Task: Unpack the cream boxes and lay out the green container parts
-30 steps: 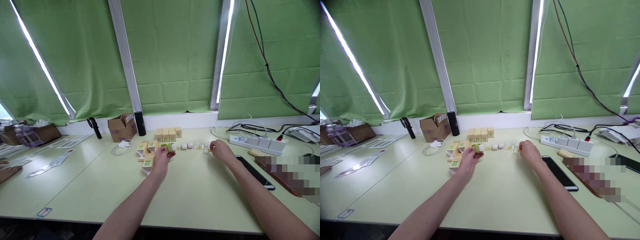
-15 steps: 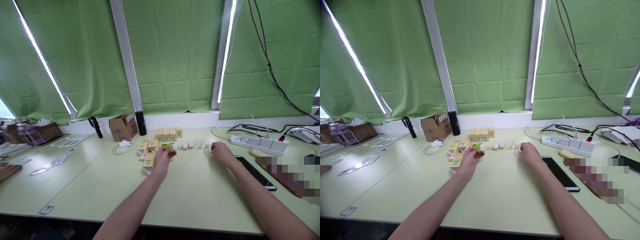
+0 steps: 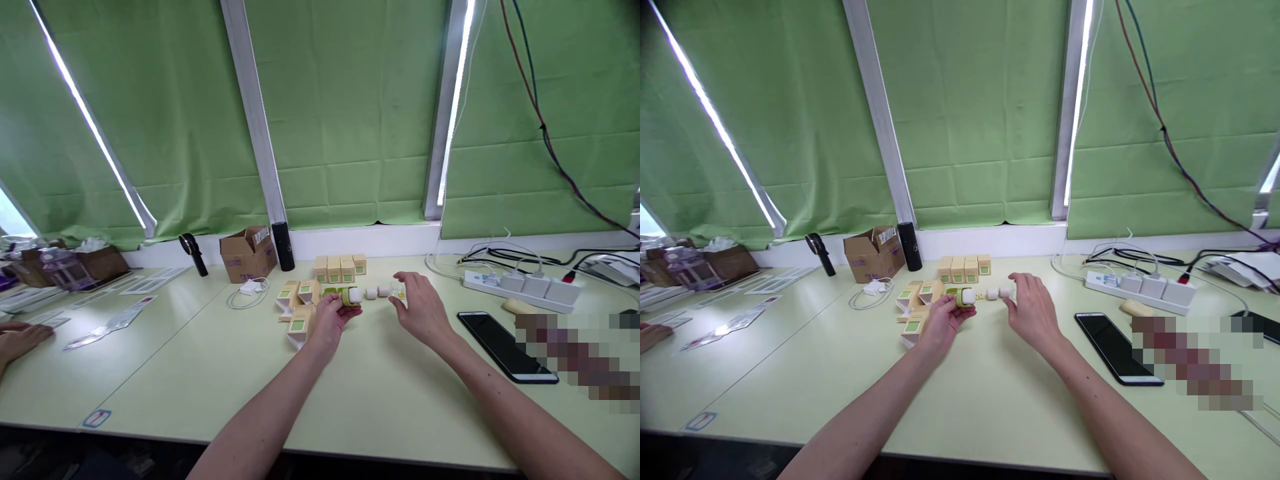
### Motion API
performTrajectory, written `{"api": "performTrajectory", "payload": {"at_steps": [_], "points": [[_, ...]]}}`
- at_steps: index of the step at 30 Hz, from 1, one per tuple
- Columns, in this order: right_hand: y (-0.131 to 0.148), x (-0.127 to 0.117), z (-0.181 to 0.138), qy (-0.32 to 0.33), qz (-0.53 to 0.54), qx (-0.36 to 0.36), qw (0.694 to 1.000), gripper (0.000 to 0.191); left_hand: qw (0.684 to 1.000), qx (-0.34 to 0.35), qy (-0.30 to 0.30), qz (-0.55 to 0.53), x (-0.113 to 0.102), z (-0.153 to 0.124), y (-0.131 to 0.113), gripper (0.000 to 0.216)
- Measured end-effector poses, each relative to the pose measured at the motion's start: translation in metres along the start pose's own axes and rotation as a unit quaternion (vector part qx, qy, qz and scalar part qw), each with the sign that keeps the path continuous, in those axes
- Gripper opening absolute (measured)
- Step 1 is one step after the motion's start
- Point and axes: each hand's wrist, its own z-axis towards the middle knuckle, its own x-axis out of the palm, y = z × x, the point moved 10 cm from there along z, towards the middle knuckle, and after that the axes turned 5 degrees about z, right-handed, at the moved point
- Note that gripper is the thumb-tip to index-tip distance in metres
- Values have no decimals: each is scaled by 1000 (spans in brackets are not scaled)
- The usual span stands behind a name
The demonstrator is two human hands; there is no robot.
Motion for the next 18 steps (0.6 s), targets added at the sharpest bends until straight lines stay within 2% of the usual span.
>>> {"api": "performTrajectory", "payload": {"at_steps": [4,8,18], "points": [[41,4,-10,-3,85,-62,994,46,1000,-13,23,9,7,-4,1,20],[65,6,-17,3,120,-114,986,52,998,-34,36,33,11,-6,4,16],[72,21,-22,55,163,-158,972,44,991,-55,62,105,16,-7,14,15]]}}
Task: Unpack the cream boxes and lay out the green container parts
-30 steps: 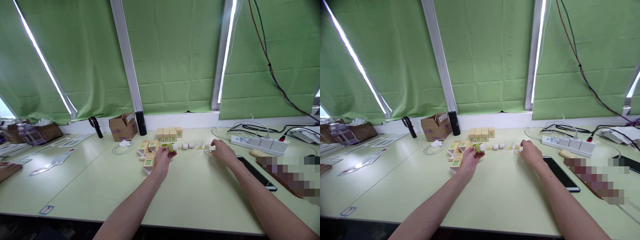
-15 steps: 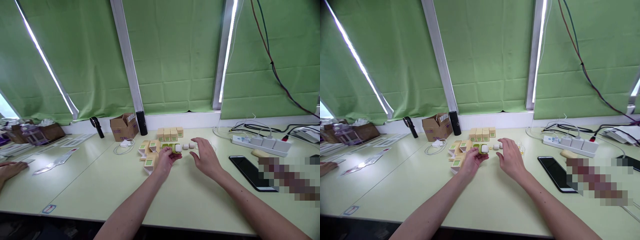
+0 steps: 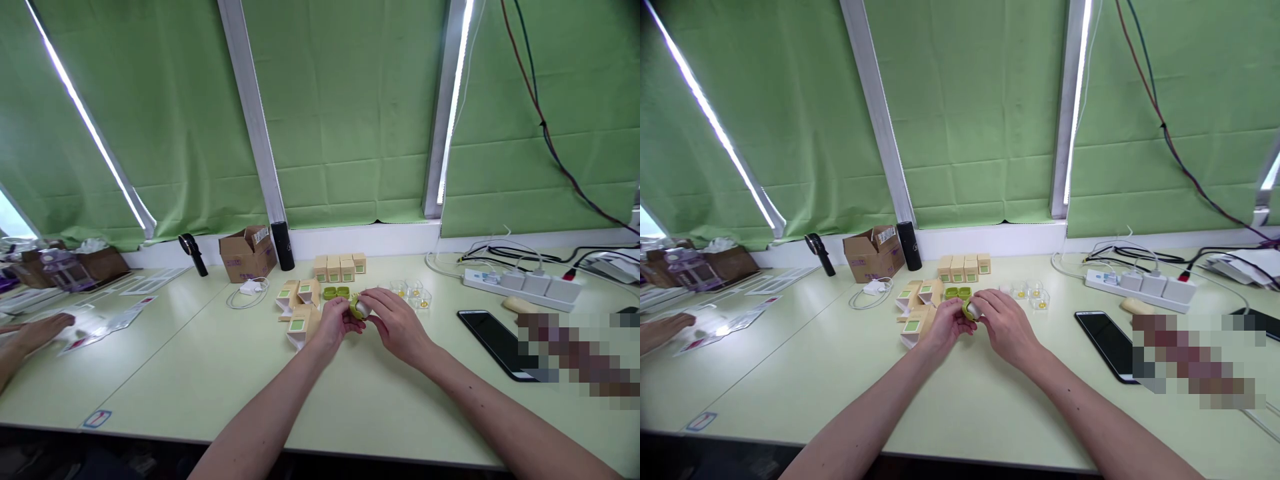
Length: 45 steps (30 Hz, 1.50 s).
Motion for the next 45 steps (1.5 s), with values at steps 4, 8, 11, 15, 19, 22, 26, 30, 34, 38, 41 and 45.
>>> {"api": "performTrajectory", "payload": {"at_steps": [4,8,11,15,19,22,26,30,34,38,41,45], "points": [[-8,-1,-2,-9,36,27,999,44,1000,2,25,8,5,-3,-2,18],[-19,1,-5,-11,96,75,992,41,999,-6,42,9,8,-5,-2,18],[-26,5,-7,-8,142,112,983,37,998,-25,56,5,10,-6,1,20],[-44,17,-13,-19,258,207,943,34,996,-52,77,3,15,-8,4,28],[-64,29,-19,-63,423,295,854,48,993,-84,78,17,17,-10,9,41],[-75,39,-25,-81,513,352,779,57,993,-76,84,11,18,-10,7,52],[-79,48,-29,-99,608,388,686,55,997,-41,70,-9,13,-6,1,55],[-80,55,-33,-97,651,408,633,47,999,-16,27,-19,3,-2,-3,52],[-86,58,-37,-100,651,427,619,40,1000,11,10,-24,-1,-1,-7,49],[-88,56,-38,-99,635,432,632,38,999,43,1,-20,-1,-3,-14,44],[-87,51,-40,-95,595,439,666,42,997,73,-15,-5,-3,-6,-21,41],[-85,42,-38,-96,521,437,727,52,989,132,-49,35,-8,-8,-34,37]]}}
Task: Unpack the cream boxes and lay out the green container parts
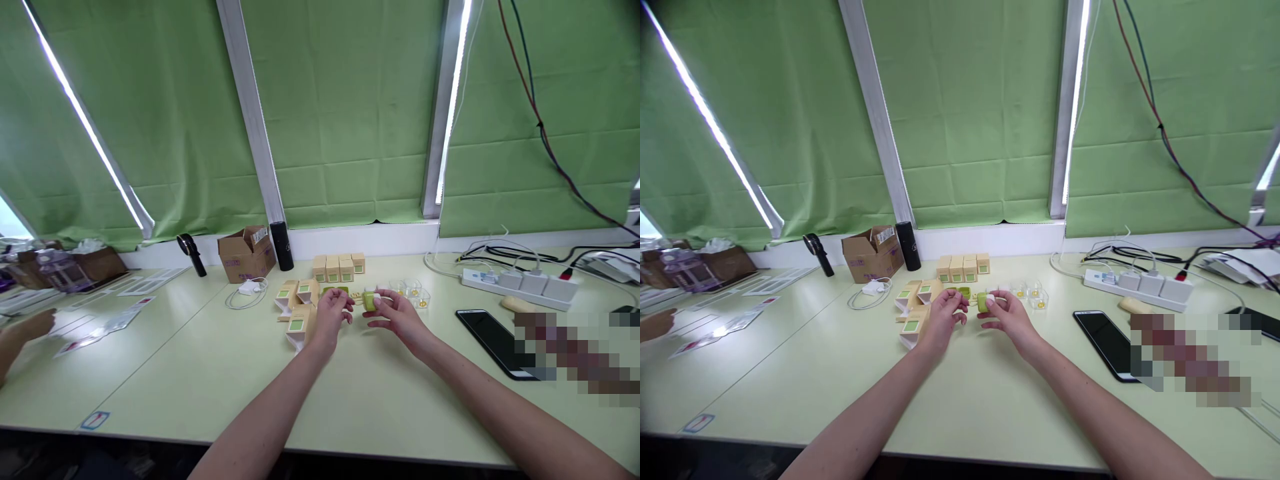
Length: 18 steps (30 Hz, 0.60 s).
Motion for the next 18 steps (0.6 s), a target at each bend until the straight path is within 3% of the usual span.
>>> {"api": "performTrajectory", "payload": {"at_steps": [3,5,10,14,18], "points": [[18,2,-4,-9,-107,-91,990,49,998,47,-11,49,0,0,-7,36],[31,7,-10,-7,-214,-162,963,40,993,78,-2,85,4,-1,-12,34],[53,27,-32,14,-438,-316,842,26,982,121,49,137,20,-11,-16,33],[61,38,-43,25,-503,-389,771,25,978,132,84,137,29,-17,-16,37],[65,42,-47,20,-528,-424,735,29,978,134,95,131,32,-18,-14,42]]}}
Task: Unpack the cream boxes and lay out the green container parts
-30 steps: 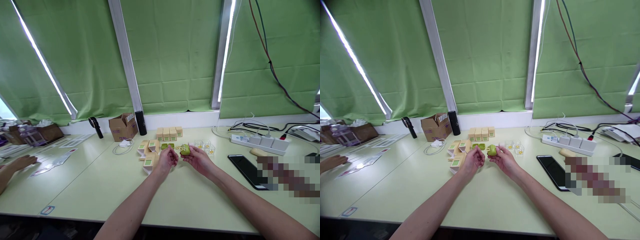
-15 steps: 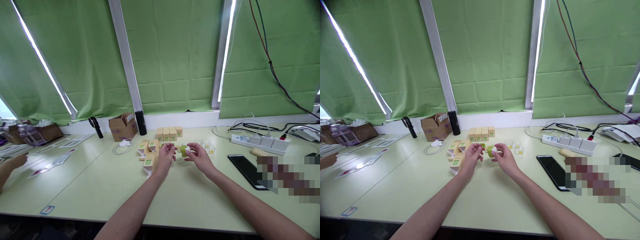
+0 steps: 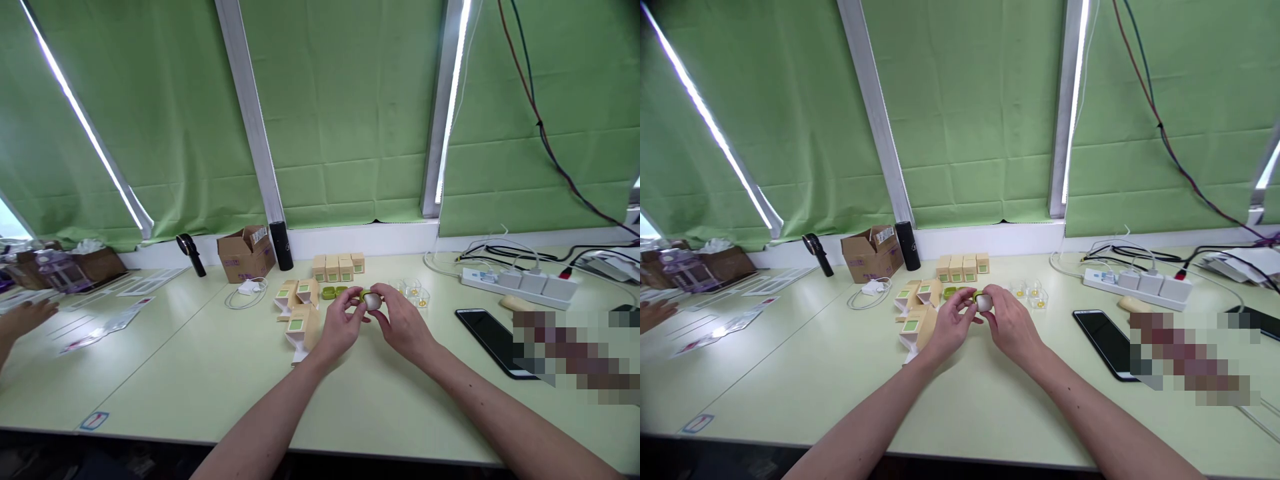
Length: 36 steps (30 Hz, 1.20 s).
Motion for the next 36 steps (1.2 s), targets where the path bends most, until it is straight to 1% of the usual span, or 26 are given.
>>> {"api": "performTrajectory", "payload": {"at_steps": [5,11,14,18,23,28,30,32,34,36], "points": [[7,-1,2,3,-46,-27,999,30,1000,5,2,3,0,0,4,43],[20,0,4,19,-98,-79,992,34,997,21,-8,75,-3,-1,-1,37],[21,1,4,19,-108,-88,990,35,995,22,-16,100,-4,-2,-4,34],[19,5,3,25,-93,-86,992,37,992,26,-32,121,-7,-1,-6,32],[18,12,3,40,-87,-78,992,40,994,2,-51,93,-11,3,-3,28],[16,16,2,42,-87,-70,993,43,996,-11,-49,70,-11,4,-3,26],[12,17,1,49,-75,-61,994,41,997,-8,-43,56,-11,3,-5,28],[7,17,0,54,-55,-47,996,39,997,1,-21,70,-9,2,-8,33],[2,15,-1,54,-31,-30,998,37,993,19,4,115,-6,1,-13,38],[-1,13,-1,51,-9,-16,999,37,985,39,13,165,-6,0,-18,44]]}}
